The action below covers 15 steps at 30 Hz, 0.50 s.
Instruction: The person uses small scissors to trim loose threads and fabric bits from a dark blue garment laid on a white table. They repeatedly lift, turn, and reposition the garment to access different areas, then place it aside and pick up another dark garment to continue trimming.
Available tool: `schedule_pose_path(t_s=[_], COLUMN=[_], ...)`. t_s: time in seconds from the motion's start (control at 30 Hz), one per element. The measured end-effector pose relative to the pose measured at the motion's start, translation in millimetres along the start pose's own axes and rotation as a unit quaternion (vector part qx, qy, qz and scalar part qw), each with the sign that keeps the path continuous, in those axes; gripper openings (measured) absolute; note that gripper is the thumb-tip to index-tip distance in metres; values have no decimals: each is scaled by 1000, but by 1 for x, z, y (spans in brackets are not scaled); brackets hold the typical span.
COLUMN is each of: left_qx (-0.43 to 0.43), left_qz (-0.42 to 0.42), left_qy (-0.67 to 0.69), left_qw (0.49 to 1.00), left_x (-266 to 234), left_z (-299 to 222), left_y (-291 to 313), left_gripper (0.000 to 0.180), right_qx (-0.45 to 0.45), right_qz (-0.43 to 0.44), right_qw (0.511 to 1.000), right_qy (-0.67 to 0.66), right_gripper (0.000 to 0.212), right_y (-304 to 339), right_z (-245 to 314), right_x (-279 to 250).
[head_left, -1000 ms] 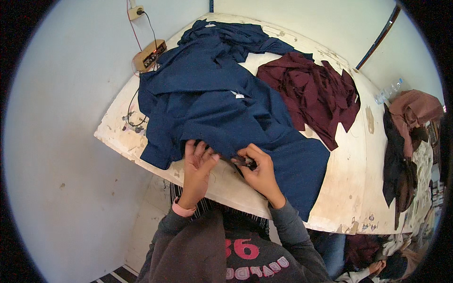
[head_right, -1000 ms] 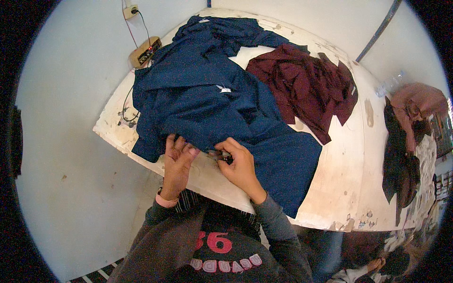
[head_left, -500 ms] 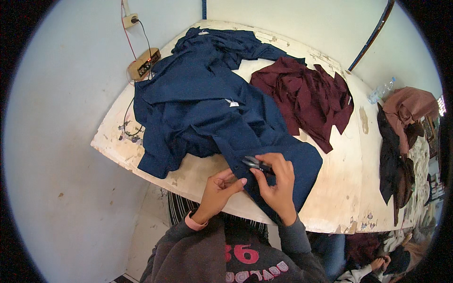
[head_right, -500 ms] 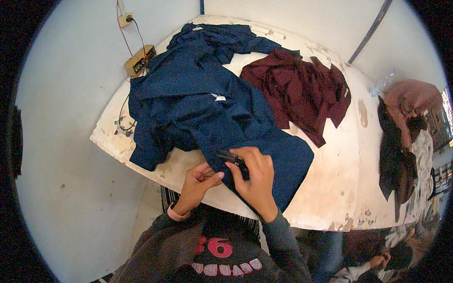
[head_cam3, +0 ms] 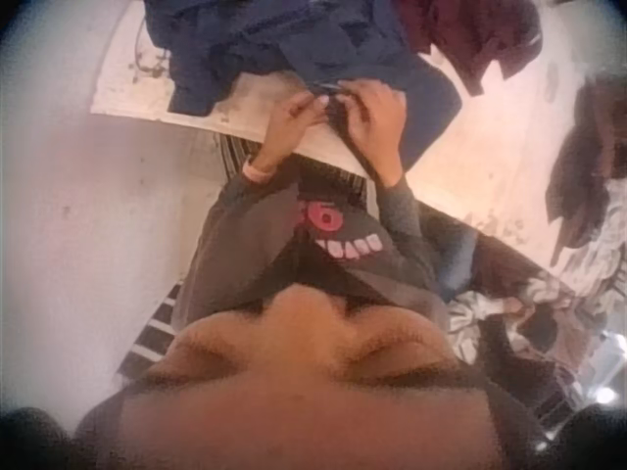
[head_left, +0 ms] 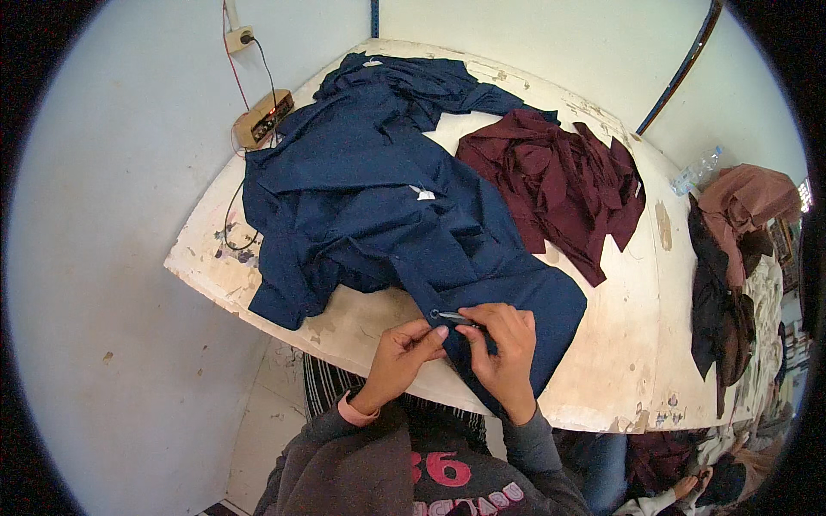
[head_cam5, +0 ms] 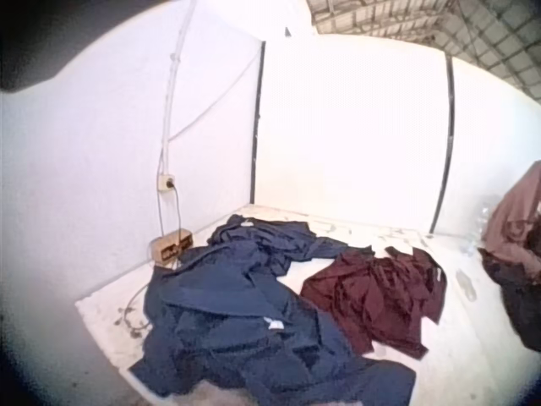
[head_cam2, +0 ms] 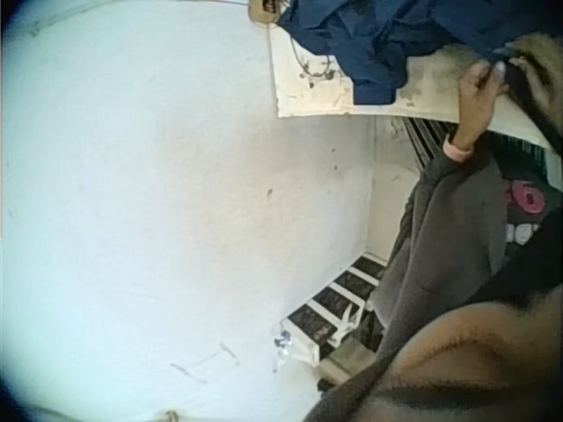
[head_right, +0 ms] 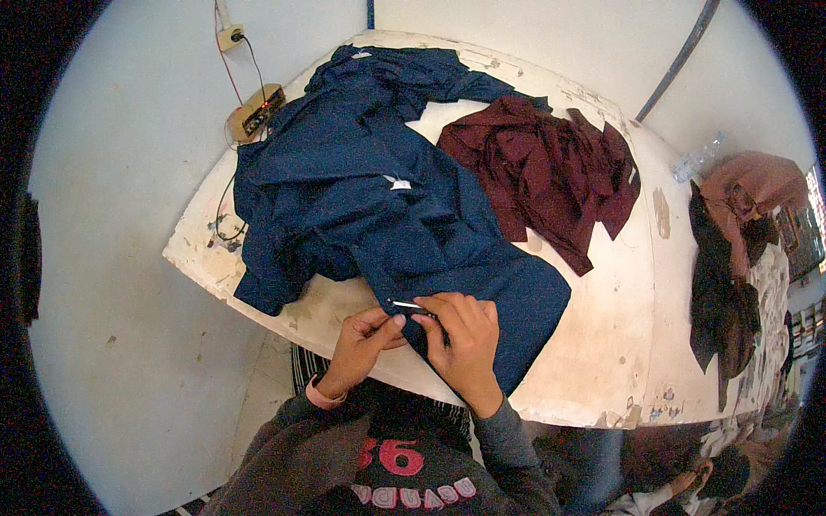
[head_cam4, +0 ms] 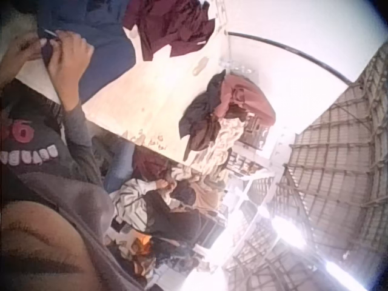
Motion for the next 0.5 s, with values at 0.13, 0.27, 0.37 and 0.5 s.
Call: schedule_pose_path(t_s=[0.13, 0.27, 0.37, 0.5], left_qx=[17, 18, 19, 21], left_qz=[-21, -22, -22, -18], left_qy=[94, 89, 75, 68], left_qw=[995, 996, 997, 997], left_x=[6, 7, 8, 8], left_z=[-5, -4, -2, -1], left_y=[-2, -3, -2, -1], left_gripper=[28, 28, 28, 26], right_qx=[18, 12, -1, -10], right_qz=[-16, -26, -30, -20], right_qw=[1000, 999, 999, 1000], right_qy=[-7, 30, 41, 20], right_gripper=[25, 28, 28, 28], right_y=[1, 1, -1, 0], right_z=[-1, -1, 0, 0], right_x=[-6, -6, -5, -3])
Point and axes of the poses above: each hand's wrist, its own y-axis away from the middle knuckle, its own x-axis out of the palm, z = x × y, the point moved 1 cm from there along -y, towards the middle knuckle, and after that the axes turned 10 degrees about y, right-handed, at the moved point
